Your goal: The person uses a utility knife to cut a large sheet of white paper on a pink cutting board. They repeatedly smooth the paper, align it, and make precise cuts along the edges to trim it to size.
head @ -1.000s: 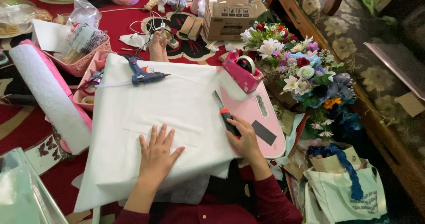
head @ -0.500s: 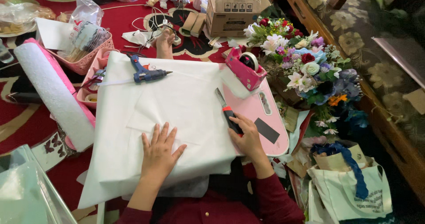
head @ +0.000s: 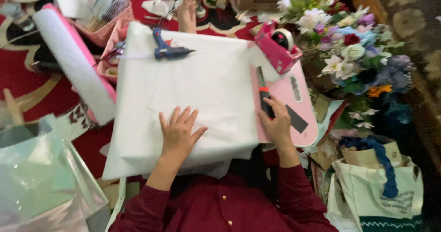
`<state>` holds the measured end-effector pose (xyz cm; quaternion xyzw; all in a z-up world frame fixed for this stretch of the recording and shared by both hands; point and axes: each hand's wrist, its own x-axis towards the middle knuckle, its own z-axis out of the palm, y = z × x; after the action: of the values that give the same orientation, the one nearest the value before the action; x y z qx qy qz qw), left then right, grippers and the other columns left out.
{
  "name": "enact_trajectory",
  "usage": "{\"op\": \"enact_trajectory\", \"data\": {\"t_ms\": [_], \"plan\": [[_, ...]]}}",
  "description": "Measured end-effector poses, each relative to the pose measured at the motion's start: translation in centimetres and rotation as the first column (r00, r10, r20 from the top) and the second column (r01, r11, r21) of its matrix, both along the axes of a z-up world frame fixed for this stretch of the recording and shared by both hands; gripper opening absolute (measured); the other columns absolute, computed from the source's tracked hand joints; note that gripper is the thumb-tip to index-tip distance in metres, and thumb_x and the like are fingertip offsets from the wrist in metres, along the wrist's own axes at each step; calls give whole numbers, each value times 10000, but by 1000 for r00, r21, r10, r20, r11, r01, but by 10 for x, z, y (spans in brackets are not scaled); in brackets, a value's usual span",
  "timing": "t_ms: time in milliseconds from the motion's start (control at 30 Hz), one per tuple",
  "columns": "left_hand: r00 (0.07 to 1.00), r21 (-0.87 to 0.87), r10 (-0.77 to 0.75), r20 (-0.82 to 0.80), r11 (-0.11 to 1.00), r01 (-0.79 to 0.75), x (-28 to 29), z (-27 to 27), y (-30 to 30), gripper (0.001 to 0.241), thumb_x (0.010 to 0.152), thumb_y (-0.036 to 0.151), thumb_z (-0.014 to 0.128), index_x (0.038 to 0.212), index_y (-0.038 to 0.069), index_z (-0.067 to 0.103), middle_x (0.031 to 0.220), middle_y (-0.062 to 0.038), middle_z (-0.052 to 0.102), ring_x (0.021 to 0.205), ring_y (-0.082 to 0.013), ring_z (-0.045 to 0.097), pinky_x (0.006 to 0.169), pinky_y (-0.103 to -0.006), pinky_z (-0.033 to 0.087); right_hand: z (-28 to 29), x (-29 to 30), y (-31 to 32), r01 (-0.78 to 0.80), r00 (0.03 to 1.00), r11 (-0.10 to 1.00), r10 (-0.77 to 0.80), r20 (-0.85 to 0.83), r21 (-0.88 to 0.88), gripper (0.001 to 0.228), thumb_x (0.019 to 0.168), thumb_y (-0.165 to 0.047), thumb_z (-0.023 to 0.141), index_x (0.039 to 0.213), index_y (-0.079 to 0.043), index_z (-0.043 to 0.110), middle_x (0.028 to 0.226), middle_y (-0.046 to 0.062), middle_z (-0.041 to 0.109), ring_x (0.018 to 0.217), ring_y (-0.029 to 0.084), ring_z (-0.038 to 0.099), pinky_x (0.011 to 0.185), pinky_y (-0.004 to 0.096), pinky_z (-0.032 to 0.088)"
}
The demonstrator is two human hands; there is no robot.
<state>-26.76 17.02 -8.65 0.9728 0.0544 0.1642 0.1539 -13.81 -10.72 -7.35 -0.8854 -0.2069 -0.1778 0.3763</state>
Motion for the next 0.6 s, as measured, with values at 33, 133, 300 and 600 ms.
{"op": "enact_trajectory", "data": {"t_ms": [33,133,300,600], "plan": [[1000,-2,14,-14,1000,-14,-5,6,2,587,847,636,424,1260,237,545,1278,-53,553,1276,-289,416,1036,-655,140,-2,-3,-2,-14,1000,1000,14,-14,-2,436,720,-149,733,1147,-148,645,1206,184,584,1118,369,536,968,444,402],[989,-137,-62,-135,990,44,-7,23,5,608,855,648,404,1245,207,555,1287,-68,547,1276,-316,412,1030,-661,156,7,-4,-3,4,1000,995,-6,-23,-99,470,741,-297,739,1182,-177,627,1243,166,564,1139,357,528,989,434,388],[976,-136,-134,-170,984,111,-5,8,9,545,803,459,616,1295,253,506,1293,-35,536,1210,-275,478,1025,-632,211,26,-26,32,-246,956,950,271,116,-194,501,766,-334,724,1211,-147,591,1318,167,497,1209,359,464,1030,444,344],[988,171,-82,131,983,59,-2,-29,-8,290,778,255,685,1039,359,617,843,117,658,812,-96,575,921,-428,293,14,-58,67,-374,907,820,420,10,-434,547,805,-422,648,1305,-245,515,1131,27,637,1133,260,554,1070,506,245]]}}
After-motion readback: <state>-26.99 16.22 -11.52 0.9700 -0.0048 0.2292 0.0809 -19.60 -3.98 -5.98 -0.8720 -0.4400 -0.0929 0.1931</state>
